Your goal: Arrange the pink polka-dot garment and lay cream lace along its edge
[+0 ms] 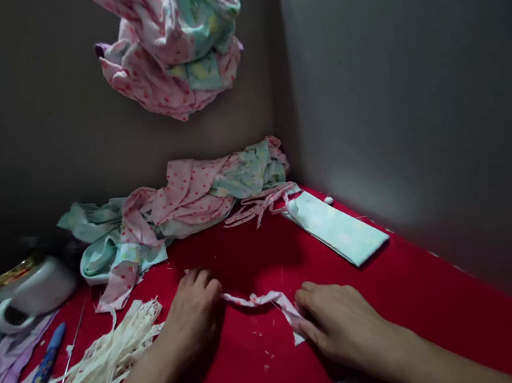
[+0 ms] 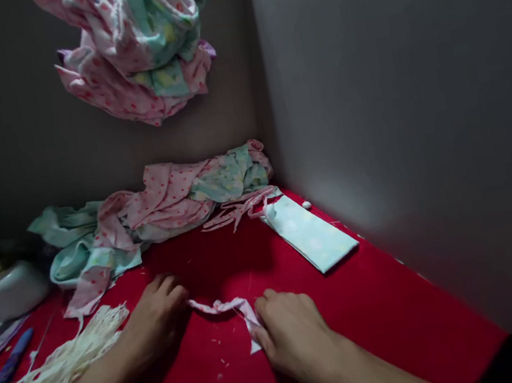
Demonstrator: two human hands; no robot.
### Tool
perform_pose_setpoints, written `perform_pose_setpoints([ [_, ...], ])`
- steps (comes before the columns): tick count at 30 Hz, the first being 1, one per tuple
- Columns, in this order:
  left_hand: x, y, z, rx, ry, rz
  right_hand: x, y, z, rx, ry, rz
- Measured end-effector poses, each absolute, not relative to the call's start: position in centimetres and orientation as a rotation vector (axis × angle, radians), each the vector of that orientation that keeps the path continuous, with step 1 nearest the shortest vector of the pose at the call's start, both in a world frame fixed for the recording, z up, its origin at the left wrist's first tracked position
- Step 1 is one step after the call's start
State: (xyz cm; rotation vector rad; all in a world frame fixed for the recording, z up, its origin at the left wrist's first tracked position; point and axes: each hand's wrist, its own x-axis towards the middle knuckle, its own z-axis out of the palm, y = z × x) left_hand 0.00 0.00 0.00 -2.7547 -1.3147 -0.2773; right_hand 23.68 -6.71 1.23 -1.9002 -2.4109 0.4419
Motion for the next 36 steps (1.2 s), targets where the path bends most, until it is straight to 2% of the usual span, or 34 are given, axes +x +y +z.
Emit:
perform_pose_setpoints([
  [6, -2.7, -2.6, 1.4, -2.784, -1.243, -0.253, 25.2, -6.5, 1.4, -1.792, -2.402, 0.443],
  [11, -4.1, -5.8, 1.2, -2.841, -1.273, -0.408, 25.9, -6.5, 1.7, -1.637, -2.406, 0.743],
  [16, -0.2, -6.9, 1.5, -3.028, -1.298, -0.698, 26.5, -4.9, 3.5, -1.555, -2.463, 0.865],
  [20, 3.8, -6.5, 0.8, -3.137, -1.357, -0.810, 25.6, -4.2, 4.7, -1.417, -2.162, 0.861],
  [28, 4.2, -5.2, -1.6, -3.206, -1.208, -1.134, 22.3, -5.0, -0.1, -1.200, -1.558, 1.625],
  [31, 4.0, -4.9, -1.4, -3.276, -1.382, -1.412, 22.1, -4.7, -1.4, -1.249, -1.275, 1.839],
  [36, 4.4, -4.9, -0.9, -3.176, -1.918, -1.796, 22.0, -4.5, -1.8, -1.247, -1.191, 1.884],
])
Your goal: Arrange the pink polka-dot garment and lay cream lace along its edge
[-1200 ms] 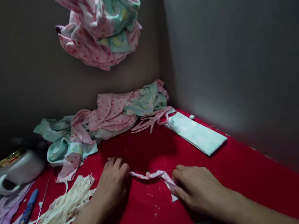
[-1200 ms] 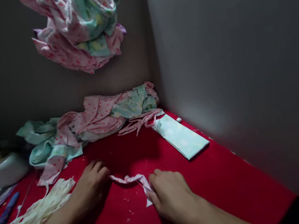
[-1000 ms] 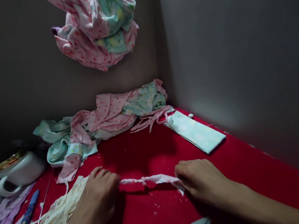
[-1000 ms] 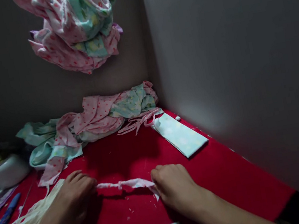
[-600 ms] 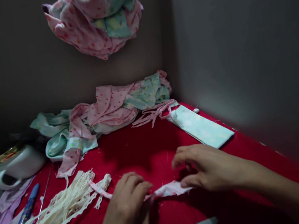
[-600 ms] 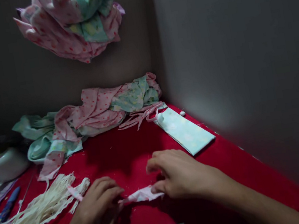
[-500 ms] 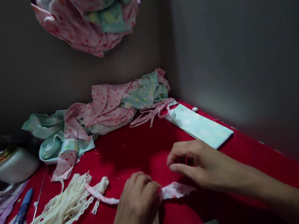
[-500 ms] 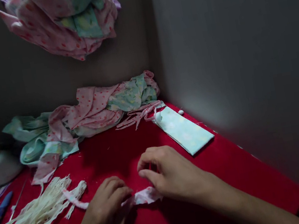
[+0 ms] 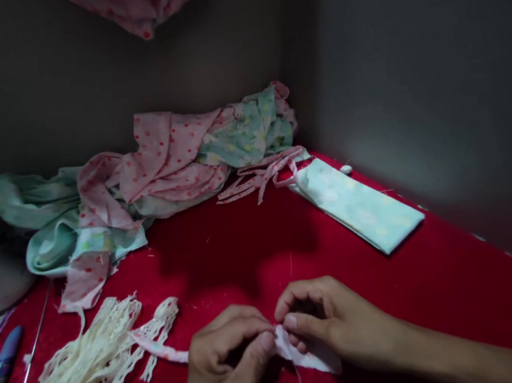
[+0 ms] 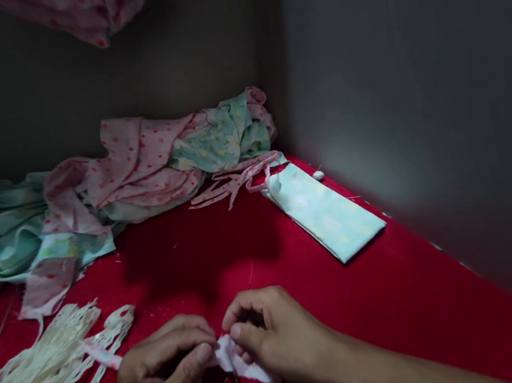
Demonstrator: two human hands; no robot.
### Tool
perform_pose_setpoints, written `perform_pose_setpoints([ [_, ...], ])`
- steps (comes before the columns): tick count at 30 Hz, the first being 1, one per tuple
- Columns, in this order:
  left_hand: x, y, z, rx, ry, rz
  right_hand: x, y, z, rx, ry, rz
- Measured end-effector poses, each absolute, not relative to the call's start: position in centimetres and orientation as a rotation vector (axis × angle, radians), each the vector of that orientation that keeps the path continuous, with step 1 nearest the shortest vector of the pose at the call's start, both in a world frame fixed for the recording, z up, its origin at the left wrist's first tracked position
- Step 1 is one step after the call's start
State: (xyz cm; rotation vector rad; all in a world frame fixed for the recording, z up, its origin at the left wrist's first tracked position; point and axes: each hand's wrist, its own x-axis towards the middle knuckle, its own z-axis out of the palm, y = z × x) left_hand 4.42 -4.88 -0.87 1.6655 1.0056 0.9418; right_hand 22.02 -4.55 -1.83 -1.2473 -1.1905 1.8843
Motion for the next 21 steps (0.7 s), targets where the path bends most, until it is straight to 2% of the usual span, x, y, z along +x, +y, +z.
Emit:
perform_pose_setpoints([
  [5, 4.9, -5.0, -1.0, 1.391, 1.131, 0.921, 22.2, -4.9, -1.2, -1.304, -1.400, 1.763],
  [11, 4.0, -5.2, -1.4, 1.471, 1.171, 0.901, 22.7, -5.2, -0.8, -1.319, -1.834, 1.328],
  [21, 3.7, -5.9, -1.3, 2.006, 1.027, 0.747, 23.1, -5.2, -0.6, -1.294, -1.913, 1.239],
])
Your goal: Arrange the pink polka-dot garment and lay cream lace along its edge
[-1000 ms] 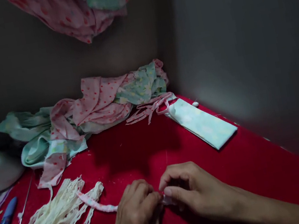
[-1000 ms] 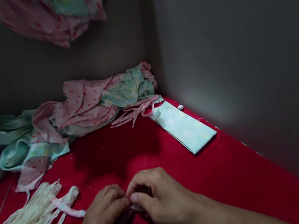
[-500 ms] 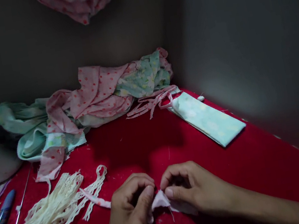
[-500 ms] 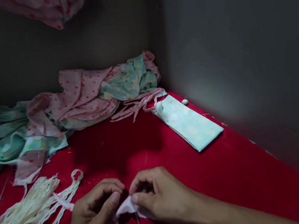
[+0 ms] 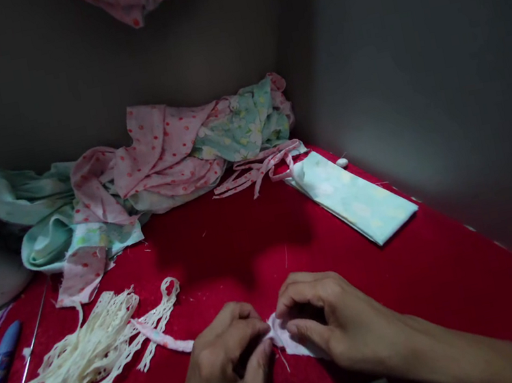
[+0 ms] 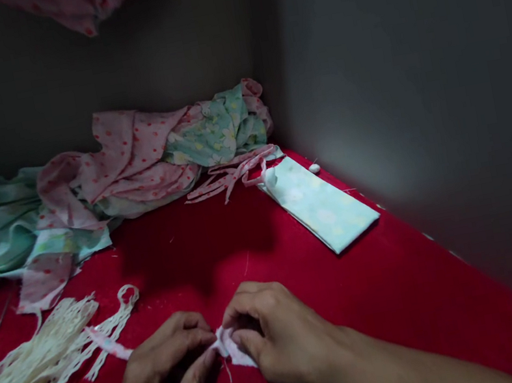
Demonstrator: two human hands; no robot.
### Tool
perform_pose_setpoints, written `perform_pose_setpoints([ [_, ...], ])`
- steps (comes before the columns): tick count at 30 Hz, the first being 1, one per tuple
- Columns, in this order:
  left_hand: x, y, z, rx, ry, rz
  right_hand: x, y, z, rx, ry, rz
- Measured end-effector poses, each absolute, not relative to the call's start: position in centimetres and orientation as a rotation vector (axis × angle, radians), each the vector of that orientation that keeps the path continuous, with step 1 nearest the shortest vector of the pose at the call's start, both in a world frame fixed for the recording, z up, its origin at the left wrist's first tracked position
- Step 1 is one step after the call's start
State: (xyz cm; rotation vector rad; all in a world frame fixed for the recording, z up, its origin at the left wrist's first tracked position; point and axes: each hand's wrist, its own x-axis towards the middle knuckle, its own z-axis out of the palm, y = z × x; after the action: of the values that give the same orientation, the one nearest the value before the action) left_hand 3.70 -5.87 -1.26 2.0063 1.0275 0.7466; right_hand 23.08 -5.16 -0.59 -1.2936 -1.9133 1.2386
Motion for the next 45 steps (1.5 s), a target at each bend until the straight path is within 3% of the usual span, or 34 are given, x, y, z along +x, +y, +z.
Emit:
perform_pose_setpoints([
  [11, 3.4, -5.3, -1.3, 1.850, 1.080, 0.782, 23.7, -5.4, -0.5, -1.445, -2.273, 0.916],
  [13, 3.4, -5.3, -1.3, 1.835, 1.075, 0.753, 24.0, -5.1, -0.4, -1.441, -2.189, 0.992],
  [19, 3.4, -5.3, -1.6, 1.820, 1.052, 0.739, 25.0, -3.7, 0.0, -1.528, -1.705, 1.648],
  [26, 3.4, -5.4, -1.5, 1.699, 1.060, 0.736, 25.1, -3.7, 0.2, -1.596, -1.835, 1.564],
  [35, 3.9, -5.6, -2.0, 2.020, 0.940, 0.777, 25.0, -3.6, 0.0, -1.585, -1.774, 1.618],
  [45, 4.2, -4.9, -0.5, 1.412, 1.133, 0.868, 24.9, -4.0, 0.5, -1.715, -2.006, 1.402],
])
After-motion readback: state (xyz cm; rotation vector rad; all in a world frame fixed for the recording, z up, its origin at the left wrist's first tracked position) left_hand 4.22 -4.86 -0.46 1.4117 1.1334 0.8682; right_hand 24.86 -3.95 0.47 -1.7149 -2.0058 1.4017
